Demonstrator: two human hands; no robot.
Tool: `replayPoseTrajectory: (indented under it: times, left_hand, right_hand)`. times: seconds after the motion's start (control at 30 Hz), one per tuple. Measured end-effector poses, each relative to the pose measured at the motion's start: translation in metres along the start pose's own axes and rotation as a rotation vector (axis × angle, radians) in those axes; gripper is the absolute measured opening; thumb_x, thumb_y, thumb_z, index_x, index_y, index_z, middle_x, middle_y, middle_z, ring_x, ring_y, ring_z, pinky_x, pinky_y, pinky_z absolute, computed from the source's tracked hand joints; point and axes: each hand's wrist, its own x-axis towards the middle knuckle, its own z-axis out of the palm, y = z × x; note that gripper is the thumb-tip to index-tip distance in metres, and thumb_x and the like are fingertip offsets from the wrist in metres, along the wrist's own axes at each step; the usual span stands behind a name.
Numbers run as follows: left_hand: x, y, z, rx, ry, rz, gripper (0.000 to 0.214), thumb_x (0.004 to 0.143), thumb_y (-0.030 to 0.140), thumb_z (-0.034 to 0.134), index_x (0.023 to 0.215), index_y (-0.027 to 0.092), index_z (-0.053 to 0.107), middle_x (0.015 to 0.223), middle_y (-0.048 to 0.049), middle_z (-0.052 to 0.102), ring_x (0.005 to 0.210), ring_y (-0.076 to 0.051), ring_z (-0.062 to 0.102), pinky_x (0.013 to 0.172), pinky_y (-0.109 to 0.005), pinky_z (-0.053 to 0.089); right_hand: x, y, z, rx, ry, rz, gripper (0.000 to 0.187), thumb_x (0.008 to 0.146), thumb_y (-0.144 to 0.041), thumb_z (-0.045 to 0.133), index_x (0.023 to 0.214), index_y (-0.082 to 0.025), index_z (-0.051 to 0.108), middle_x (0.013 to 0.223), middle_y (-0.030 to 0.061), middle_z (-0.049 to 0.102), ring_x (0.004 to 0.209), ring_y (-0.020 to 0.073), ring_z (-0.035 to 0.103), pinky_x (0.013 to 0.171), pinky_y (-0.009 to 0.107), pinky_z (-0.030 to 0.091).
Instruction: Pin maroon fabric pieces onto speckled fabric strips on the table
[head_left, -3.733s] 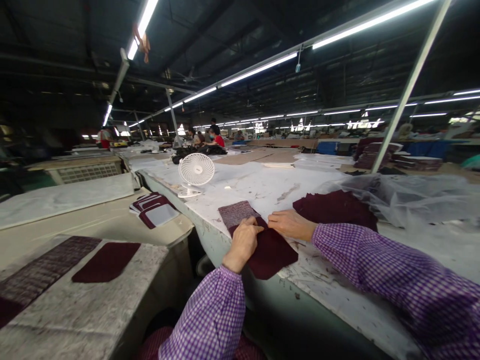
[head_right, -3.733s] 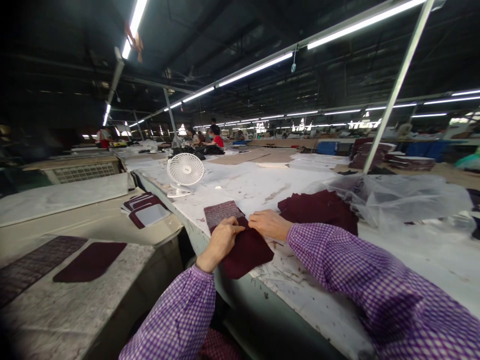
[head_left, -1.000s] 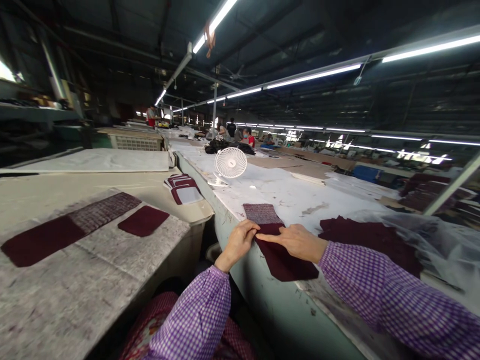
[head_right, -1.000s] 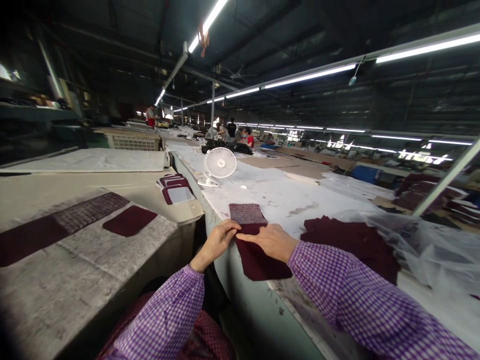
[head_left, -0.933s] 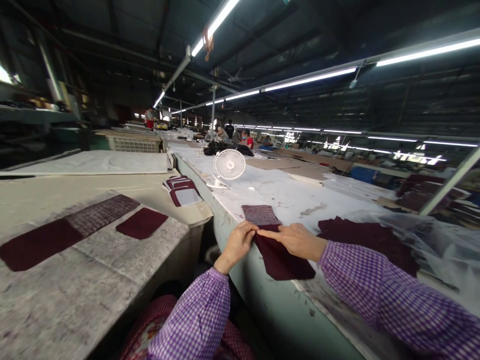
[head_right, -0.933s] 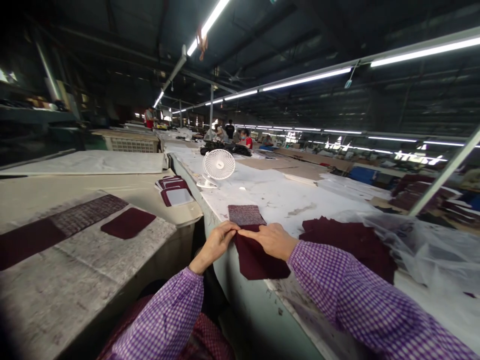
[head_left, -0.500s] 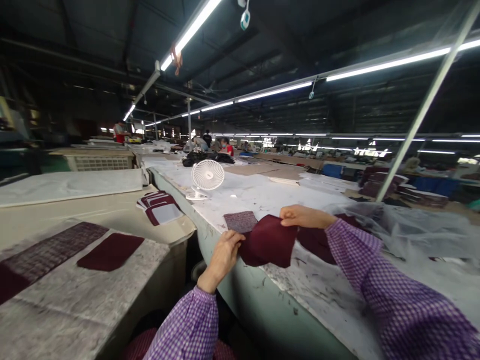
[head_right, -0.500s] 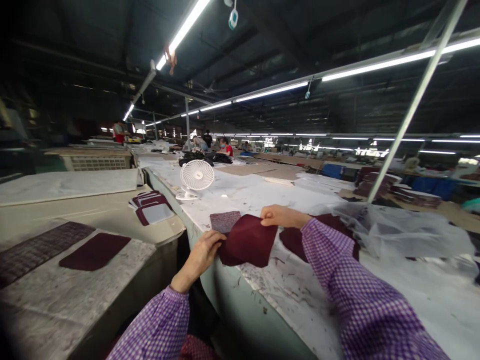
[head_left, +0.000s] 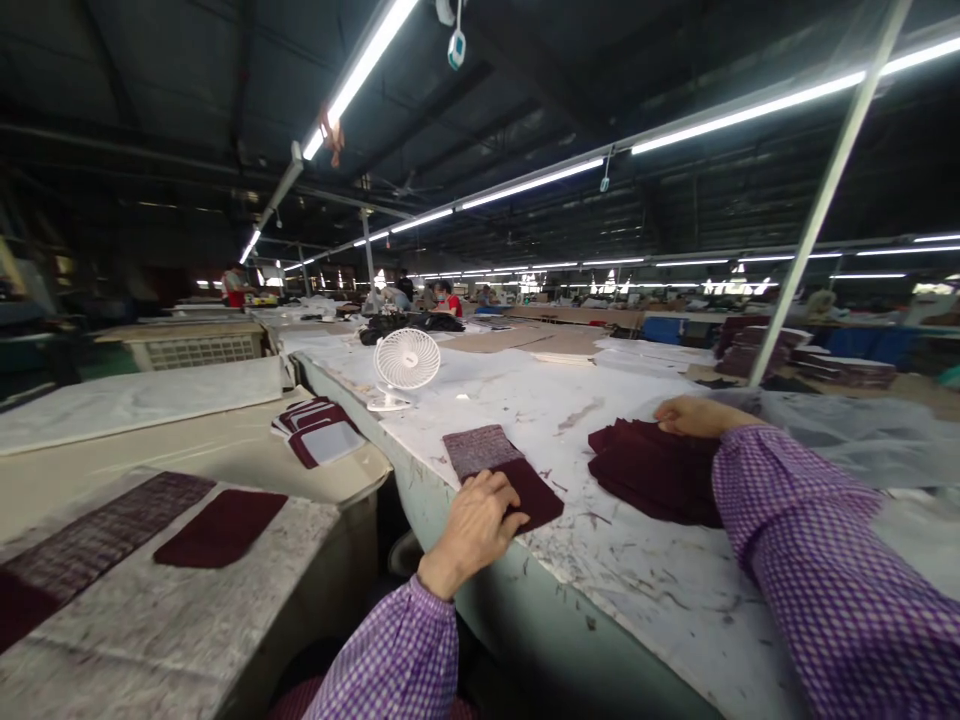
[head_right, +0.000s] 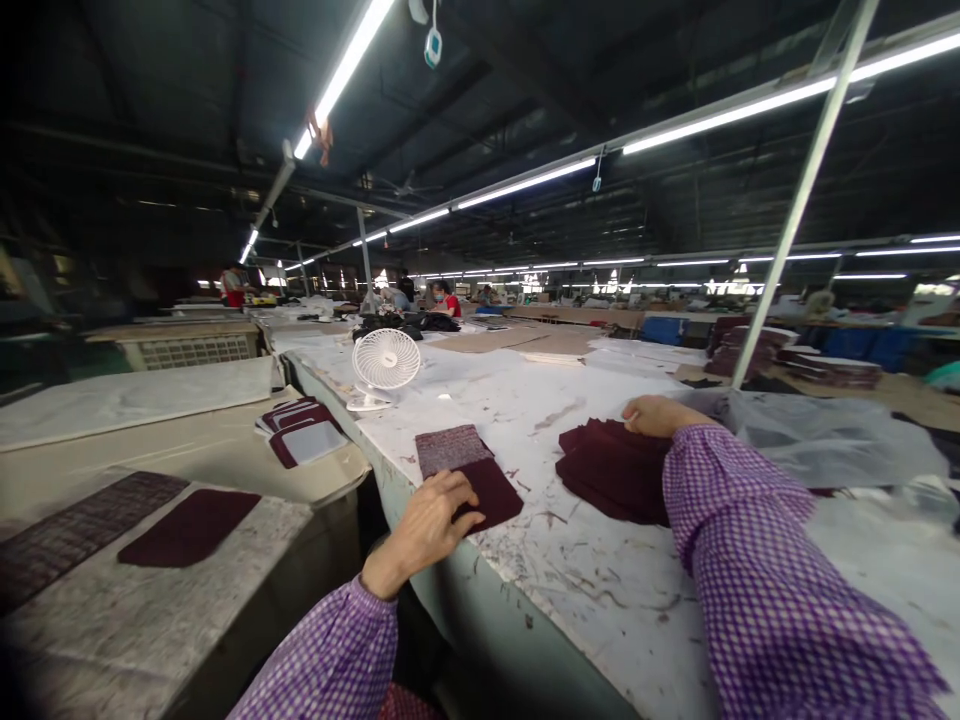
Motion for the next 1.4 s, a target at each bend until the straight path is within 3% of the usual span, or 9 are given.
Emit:
replayPoseTrajectory:
  times: [0.17, 0.4, 0.63, 0.8, 0.97, 1.07, 1.23, 1.3, 1.4]
  left_hand:
    - [0.004, 0.007, -0.003, 0.115, -0.060, 0.046, 0.017, 0.083, 0.032, 0.054, 0.083, 0.018, 0.063, 0.084, -0.0074, 0.061, 0.083, -0.022, 0.054, 0.071, -0.032, 0.042]
    - [0.012, 0.015, -0.003, 0.113, -0.057, -0.017, 0.018, 0.076, 0.013, 0.049, 0.067, 0.017, 0.063, 0.078, -0.0079, 0.063, 0.074, -0.020, 0.058, 0.065, -0.028, 0.042]
    - [0.013, -0.010, 0.000, -0.509, 0.015, -0.469, 0.019, 0.065, 0.017, 0.049, 0.050, 0.016, 0.059, 0.051, 0.0019, 0.053, 0.052, -0.012, 0.050, 0.052, -0.022, 0.034]
    - [0.010, -0.028, 0.008, -0.776, 0.041, -0.545, 0.019, 0.064, 0.019, 0.050, 0.046, 0.014, 0.056, 0.045, 0.0039, 0.044, 0.046, -0.008, 0.040, 0.046, -0.021, 0.029]
    - [0.009, -0.029, 0.008, -0.985, 0.117, -0.620, 0.015, 0.064, 0.019, 0.057, 0.050, 0.013, 0.060, 0.047, 0.0028, 0.051, 0.049, -0.008, 0.045, 0.049, -0.019, 0.034]
    - [0.007, -0.032, 0.004, -1.250, 0.268, -0.715, 0.015, 0.067, 0.020, 0.060, 0.054, 0.013, 0.058, 0.045, 0.0038, 0.050, 0.043, -0.007, 0.044, 0.045, -0.018, 0.036]
    - [-0.004, -0.067, -0.016, -1.773, 0.957, -0.932, 0.007, 0.073, 0.008, 0.053, 0.070, 0.014, 0.055, 0.058, 0.0011, 0.061, 0.053, -0.008, 0.057, 0.055, -0.018, 0.050]
    - [-0.011, -0.083, -0.028, -1.826, 1.132, -0.921, 0.013, 0.075, 0.004, 0.048, 0.070, 0.014, 0.054, 0.060, 0.0016, 0.061, 0.055, -0.007, 0.059, 0.059, -0.017, 0.051]
    - [-0.021, -0.091, -0.042, -1.674, 1.275, -0.864, 0.011, 0.074, 0.005, 0.050, 0.072, 0.014, 0.056, 0.062, 0.0027, 0.061, 0.056, -0.007, 0.058, 0.058, -0.017, 0.050]
  right_hand:
    - [-0.001, -0.044, -0.009, 0.070, -0.106, -0.033, 0.039, 0.076, -0.029, 0.050, 0.110, -0.015, 0.061, 0.091, 0.0088, 0.070, 0.079, 0.0204, 0.066, 0.074, 0.030, 0.048]
    - [-0.014, -0.094, -0.014, 0.143, -0.083, -0.209, 0.038, 0.080, -0.027, 0.044, 0.112, -0.013, 0.059, 0.098, 0.0096, 0.069, 0.077, 0.0181, 0.066, 0.074, 0.028, 0.048]
    - [-0.021, -0.127, -0.012, 0.240, -0.157, -0.354, 0.038, 0.081, -0.028, 0.045, 0.111, -0.012, 0.060, 0.096, 0.0093, 0.069, 0.077, 0.0178, 0.065, 0.069, 0.026, 0.049]
    - [-0.030, -0.168, -0.002, 0.297, -0.254, -0.551, 0.032, 0.084, -0.029, 0.045, 0.102, -0.013, 0.066, 0.097, 0.0074, 0.069, 0.085, 0.0169, 0.064, 0.074, 0.026, 0.049]
    - [-0.028, -0.200, 0.028, 0.170, -0.165, -0.739, 0.025, 0.085, -0.022, 0.048, 0.096, -0.014, 0.070, 0.095, 0.0060, 0.070, 0.087, 0.0154, 0.063, 0.080, 0.025, 0.045]
    - [-0.022, -0.205, 0.058, 0.058, -0.140, -0.774, 0.026, 0.084, -0.017, 0.049, 0.101, -0.013, 0.068, 0.101, 0.0081, 0.067, 0.090, 0.0162, 0.062, 0.084, 0.026, 0.043]
    - [-0.016, -0.202, 0.089, -0.049, -0.085, -0.728, 0.030, 0.079, -0.019, 0.058, 0.108, -0.012, 0.065, 0.107, 0.0109, 0.062, 0.090, 0.0189, 0.060, 0.081, 0.028, 0.046]
    - [-0.016, -0.201, 0.093, -0.049, -0.074, -0.726, 0.029, 0.079, -0.019, 0.058, 0.107, -0.013, 0.066, 0.107, 0.0103, 0.062, 0.091, 0.0195, 0.060, 0.082, 0.028, 0.045]
    - [-0.015, -0.201, 0.093, -0.053, -0.065, -0.702, 0.030, 0.078, -0.020, 0.058, 0.106, -0.013, 0.066, 0.108, 0.0107, 0.062, 0.092, 0.0201, 0.059, 0.083, 0.028, 0.045]
